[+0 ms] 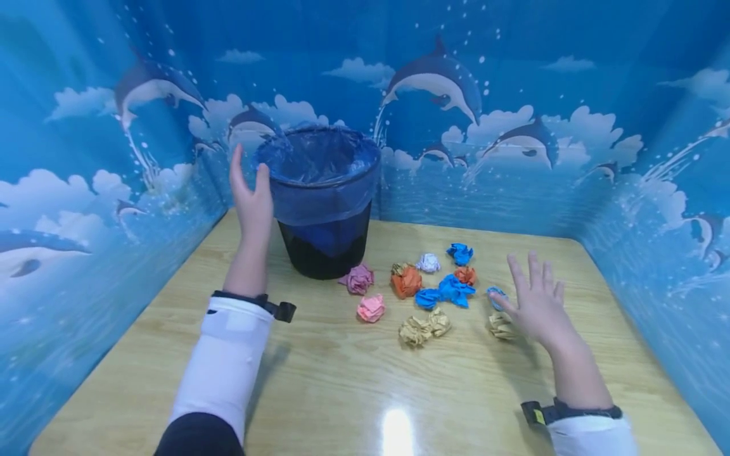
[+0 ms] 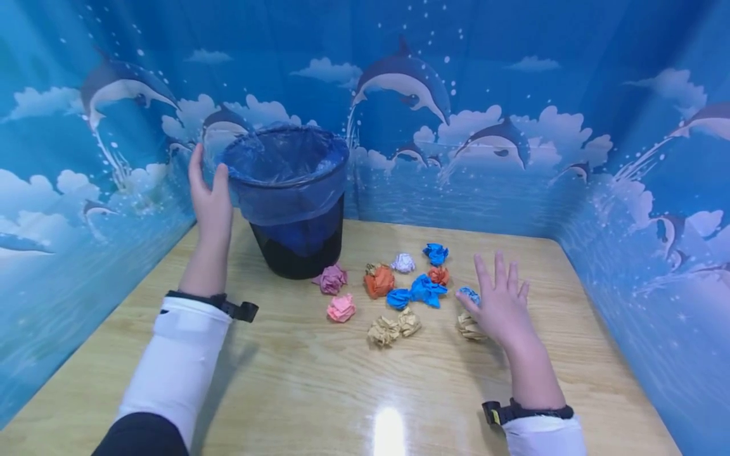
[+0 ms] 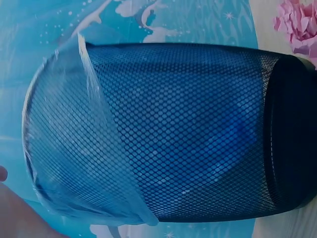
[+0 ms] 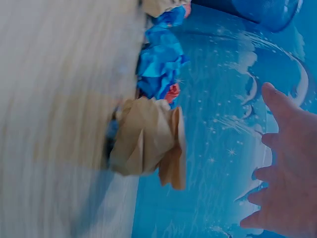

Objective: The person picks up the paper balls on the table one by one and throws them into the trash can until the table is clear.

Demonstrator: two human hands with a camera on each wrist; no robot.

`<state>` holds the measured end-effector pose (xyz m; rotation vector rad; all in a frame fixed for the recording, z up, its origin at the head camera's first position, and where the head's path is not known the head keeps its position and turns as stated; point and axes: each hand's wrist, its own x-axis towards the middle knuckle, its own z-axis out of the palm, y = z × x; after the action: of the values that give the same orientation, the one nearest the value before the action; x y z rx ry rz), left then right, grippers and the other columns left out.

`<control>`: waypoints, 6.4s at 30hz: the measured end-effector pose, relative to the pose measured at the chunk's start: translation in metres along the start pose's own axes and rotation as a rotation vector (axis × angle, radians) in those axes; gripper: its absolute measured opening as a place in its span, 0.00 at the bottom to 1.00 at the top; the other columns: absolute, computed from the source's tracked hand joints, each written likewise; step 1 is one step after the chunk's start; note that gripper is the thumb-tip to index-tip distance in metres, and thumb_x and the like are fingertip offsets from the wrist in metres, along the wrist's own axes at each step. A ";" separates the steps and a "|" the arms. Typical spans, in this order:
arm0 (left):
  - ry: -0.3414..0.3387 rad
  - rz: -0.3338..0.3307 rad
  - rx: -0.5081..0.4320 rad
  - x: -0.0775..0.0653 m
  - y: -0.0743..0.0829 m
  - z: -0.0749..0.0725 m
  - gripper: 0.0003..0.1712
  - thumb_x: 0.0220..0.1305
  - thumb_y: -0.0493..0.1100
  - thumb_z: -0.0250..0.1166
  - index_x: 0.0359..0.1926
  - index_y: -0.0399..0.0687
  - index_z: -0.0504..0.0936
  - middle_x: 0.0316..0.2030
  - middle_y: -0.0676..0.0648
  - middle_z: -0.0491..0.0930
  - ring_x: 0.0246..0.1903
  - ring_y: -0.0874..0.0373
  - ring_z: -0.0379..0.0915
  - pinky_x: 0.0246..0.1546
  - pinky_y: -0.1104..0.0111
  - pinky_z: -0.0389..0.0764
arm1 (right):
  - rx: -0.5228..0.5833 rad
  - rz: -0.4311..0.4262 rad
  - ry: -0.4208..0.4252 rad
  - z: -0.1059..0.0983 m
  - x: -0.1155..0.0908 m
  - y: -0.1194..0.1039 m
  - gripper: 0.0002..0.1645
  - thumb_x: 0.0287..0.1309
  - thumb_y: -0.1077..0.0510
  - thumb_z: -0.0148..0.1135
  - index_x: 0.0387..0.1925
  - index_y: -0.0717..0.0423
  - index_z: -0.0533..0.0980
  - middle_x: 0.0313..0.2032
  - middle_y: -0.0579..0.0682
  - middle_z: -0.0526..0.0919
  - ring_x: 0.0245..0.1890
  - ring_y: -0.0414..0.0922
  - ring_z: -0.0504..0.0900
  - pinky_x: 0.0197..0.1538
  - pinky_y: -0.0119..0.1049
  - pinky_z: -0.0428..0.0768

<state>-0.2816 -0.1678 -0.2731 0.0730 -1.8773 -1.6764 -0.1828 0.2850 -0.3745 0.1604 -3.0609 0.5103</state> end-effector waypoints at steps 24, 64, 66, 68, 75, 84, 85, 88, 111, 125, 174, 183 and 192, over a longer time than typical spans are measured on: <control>-0.037 -0.373 -0.190 0.036 -0.009 0.005 0.35 0.73 0.55 0.48 0.76 0.67 0.46 0.77 0.59 0.39 0.75 0.65 0.38 0.72 0.70 0.47 | -0.066 -0.062 -0.105 0.025 -0.004 0.013 0.50 0.66 0.39 0.52 0.75 0.59 0.43 0.72 0.74 0.35 0.67 0.80 0.38 0.59 0.78 0.46; -0.058 -0.367 -0.184 0.051 -0.019 0.020 0.35 0.70 0.46 0.38 0.77 0.64 0.43 0.77 0.57 0.36 0.75 0.62 0.36 0.72 0.67 0.48 | -0.106 -0.098 -0.281 0.028 -0.005 0.006 0.29 0.60 0.55 0.62 0.58 0.65 0.66 0.49 0.75 0.66 0.45 0.67 0.73 0.40 0.61 0.78; -0.054 -0.360 -0.186 0.050 -0.019 0.020 0.35 0.70 0.46 0.37 0.77 0.64 0.43 0.77 0.56 0.36 0.75 0.62 0.36 0.72 0.67 0.48 | -0.089 -0.102 -0.290 0.029 -0.004 0.006 0.27 0.59 0.57 0.62 0.56 0.64 0.66 0.48 0.73 0.67 0.43 0.66 0.73 0.40 0.60 0.78; -0.050 -0.356 -0.190 0.049 -0.021 0.020 0.35 0.70 0.46 0.37 0.77 0.64 0.43 0.77 0.57 0.36 0.75 0.62 0.36 0.72 0.67 0.48 | -0.071 -0.108 -0.298 0.030 -0.004 0.006 0.25 0.58 0.58 0.62 0.54 0.63 0.67 0.47 0.71 0.68 0.43 0.64 0.73 0.41 0.60 0.78; -0.047 -0.342 -0.210 0.048 -0.024 0.022 0.34 0.71 0.47 0.37 0.76 0.65 0.43 0.77 0.57 0.37 0.75 0.62 0.36 0.72 0.66 0.48 | -0.056 -0.168 -0.295 0.031 -0.002 0.006 0.22 0.55 0.62 0.65 0.50 0.62 0.70 0.44 0.67 0.69 0.40 0.60 0.73 0.39 0.55 0.77; -0.023 -0.345 -0.217 0.047 -0.025 0.024 0.34 0.71 0.47 0.37 0.76 0.65 0.45 0.76 0.59 0.38 0.75 0.63 0.37 0.70 0.67 0.51 | -0.029 -0.120 -0.364 0.028 -0.001 0.006 0.19 0.54 0.64 0.64 0.48 0.63 0.70 0.43 0.65 0.71 0.37 0.55 0.74 0.39 0.51 0.78; -0.023 -0.345 -0.215 0.047 -0.025 0.024 0.34 0.71 0.47 0.37 0.76 0.66 0.45 0.77 0.59 0.38 0.75 0.63 0.37 0.70 0.67 0.51 | -0.031 -0.118 -0.367 0.028 -0.001 0.006 0.19 0.54 0.64 0.63 0.48 0.63 0.70 0.43 0.65 0.71 0.37 0.54 0.74 0.39 0.51 0.78; -0.027 -0.339 -0.204 0.047 -0.025 0.025 0.34 0.71 0.46 0.37 0.77 0.66 0.44 0.77 0.59 0.38 0.75 0.63 0.36 0.69 0.67 0.53 | -0.046 -0.125 -0.361 0.027 0.000 0.008 0.19 0.54 0.65 0.62 0.48 0.63 0.71 0.43 0.64 0.71 0.37 0.54 0.75 0.40 0.51 0.78; -0.066 -0.369 -0.210 0.049 -0.022 0.029 0.34 0.70 0.45 0.36 0.76 0.67 0.47 0.77 0.58 0.38 0.75 0.60 0.37 0.67 0.66 0.54 | -0.113 -0.325 -0.096 0.010 0.014 0.008 0.13 0.53 0.69 0.62 0.42 0.63 0.74 0.37 0.61 0.76 0.33 0.54 0.77 0.36 0.46 0.79; -0.074 -0.357 -0.207 0.049 -0.025 0.030 0.34 0.70 0.45 0.36 0.76 0.67 0.46 0.77 0.58 0.39 0.75 0.61 0.37 0.68 0.65 0.53 | -0.097 -0.285 -0.010 -0.013 0.027 -0.009 0.15 0.59 0.65 0.61 0.48 0.66 0.73 0.44 0.68 0.75 0.41 0.63 0.77 0.43 0.56 0.78; -0.076 -0.352 -0.205 0.048 -0.029 0.029 0.34 0.70 0.47 0.39 0.76 0.65 0.47 0.76 0.57 0.42 0.75 0.60 0.39 0.72 0.65 0.49 | -0.003 -0.382 0.089 -0.074 0.131 -0.140 0.19 0.70 0.56 0.52 0.57 0.60 0.67 0.53 0.62 0.70 0.51 0.56 0.73 0.52 0.50 0.75; -0.072 -0.351 -0.196 0.048 -0.030 0.025 0.34 0.69 0.48 0.40 0.76 0.68 0.48 0.76 0.58 0.42 0.75 0.60 0.39 0.72 0.64 0.49 | 0.046 -0.433 0.170 -0.075 0.153 -0.171 0.18 0.71 0.54 0.50 0.57 0.56 0.67 0.58 0.61 0.67 0.56 0.55 0.70 0.56 0.49 0.73; -0.084 -0.339 -0.198 0.045 -0.031 0.026 0.35 0.69 0.49 0.40 0.76 0.67 0.48 0.77 0.58 0.41 0.75 0.60 0.38 0.72 0.64 0.49 | 0.209 -0.440 0.255 -0.074 0.168 -0.201 0.20 0.70 0.52 0.51 0.59 0.56 0.68 0.61 0.59 0.66 0.60 0.53 0.69 0.58 0.46 0.74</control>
<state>-0.3411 -0.1698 -0.2834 0.2565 -1.8248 -2.1161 -0.3271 0.1037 -0.2308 0.6957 -2.6059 0.7457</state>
